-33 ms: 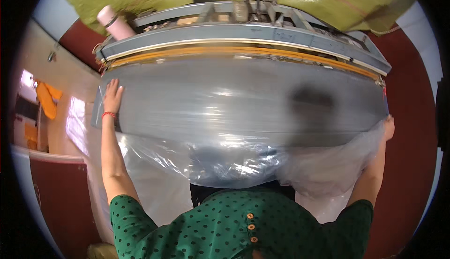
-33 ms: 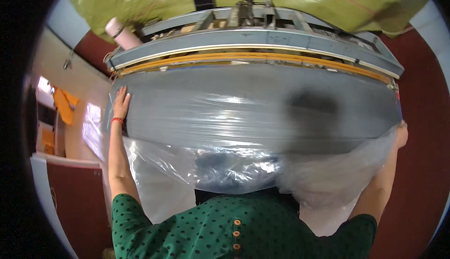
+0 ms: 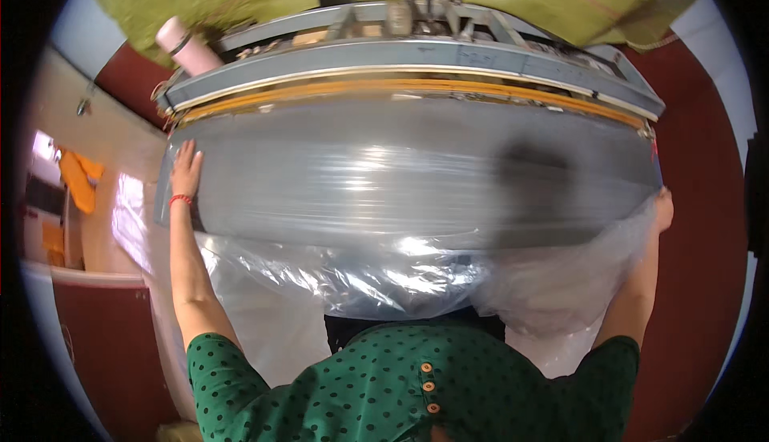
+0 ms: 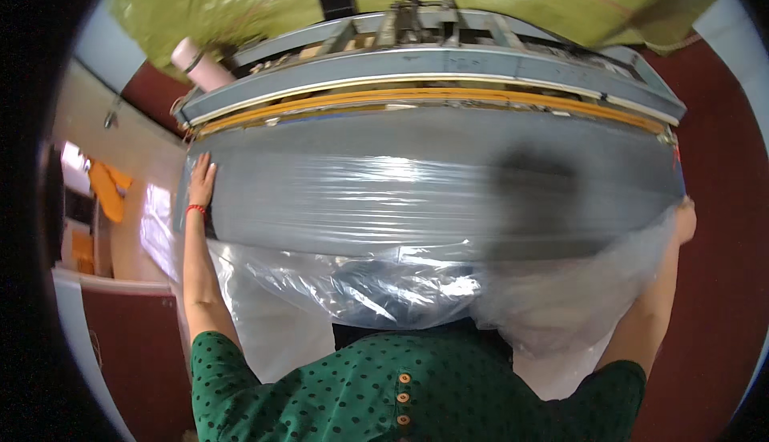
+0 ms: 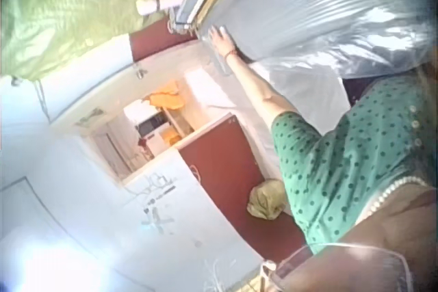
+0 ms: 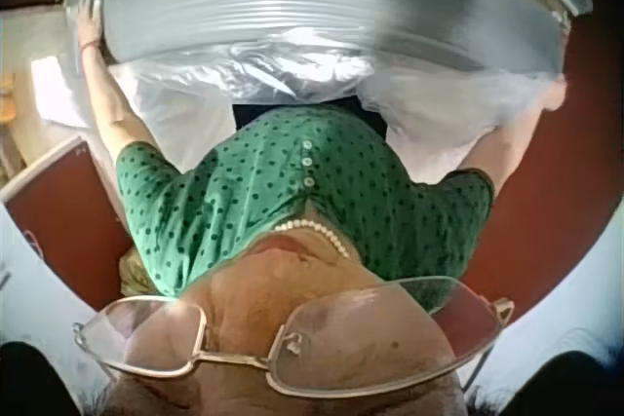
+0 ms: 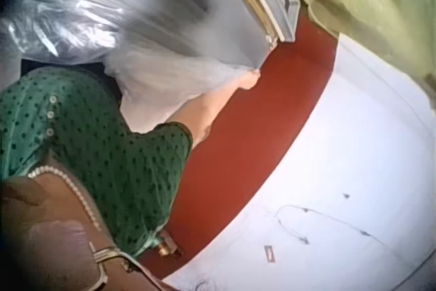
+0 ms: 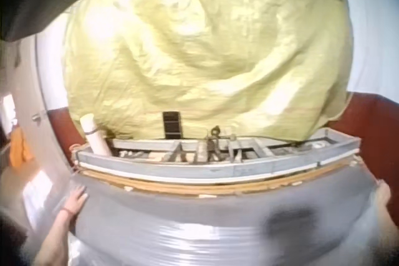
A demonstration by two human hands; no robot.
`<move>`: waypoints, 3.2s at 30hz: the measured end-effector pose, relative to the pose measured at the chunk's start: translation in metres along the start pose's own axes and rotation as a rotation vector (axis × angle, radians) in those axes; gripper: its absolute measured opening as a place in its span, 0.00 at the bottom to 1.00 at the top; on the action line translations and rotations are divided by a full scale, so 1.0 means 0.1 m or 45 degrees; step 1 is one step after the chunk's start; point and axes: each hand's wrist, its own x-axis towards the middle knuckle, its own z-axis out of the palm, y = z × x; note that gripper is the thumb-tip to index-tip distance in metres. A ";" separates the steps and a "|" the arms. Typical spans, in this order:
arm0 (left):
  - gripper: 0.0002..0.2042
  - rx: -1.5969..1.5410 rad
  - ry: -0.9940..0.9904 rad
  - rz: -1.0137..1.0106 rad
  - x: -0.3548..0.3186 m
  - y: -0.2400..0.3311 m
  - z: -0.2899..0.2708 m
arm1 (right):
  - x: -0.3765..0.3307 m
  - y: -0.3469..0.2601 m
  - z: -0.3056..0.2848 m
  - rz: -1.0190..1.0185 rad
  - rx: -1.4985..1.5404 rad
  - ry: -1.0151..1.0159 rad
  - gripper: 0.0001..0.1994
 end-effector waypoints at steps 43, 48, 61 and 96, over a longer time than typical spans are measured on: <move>0.19 -0.410 -0.360 0.818 -1.98 3.91 -1.01 | -0.03 -0.11 -0.18 -0.010 0.067 -0.065 0.15; 0.14 -0.458 -0.103 0.413 -1.93 3.45 -1.37 | 0.01 -0.05 -0.08 -0.044 0.034 -0.083 0.18; 0.03 -0.707 0.264 -0.129 -0.91 1.47 -2.71 | 0.00 -0.10 -0.12 -0.112 -0.057 -0.090 0.19; 0.18 -0.114 0.010 0.845 -0.87 2.83 -0.43 | 0.14 0.08 0.02 -0.054 0.043 -0.086 0.22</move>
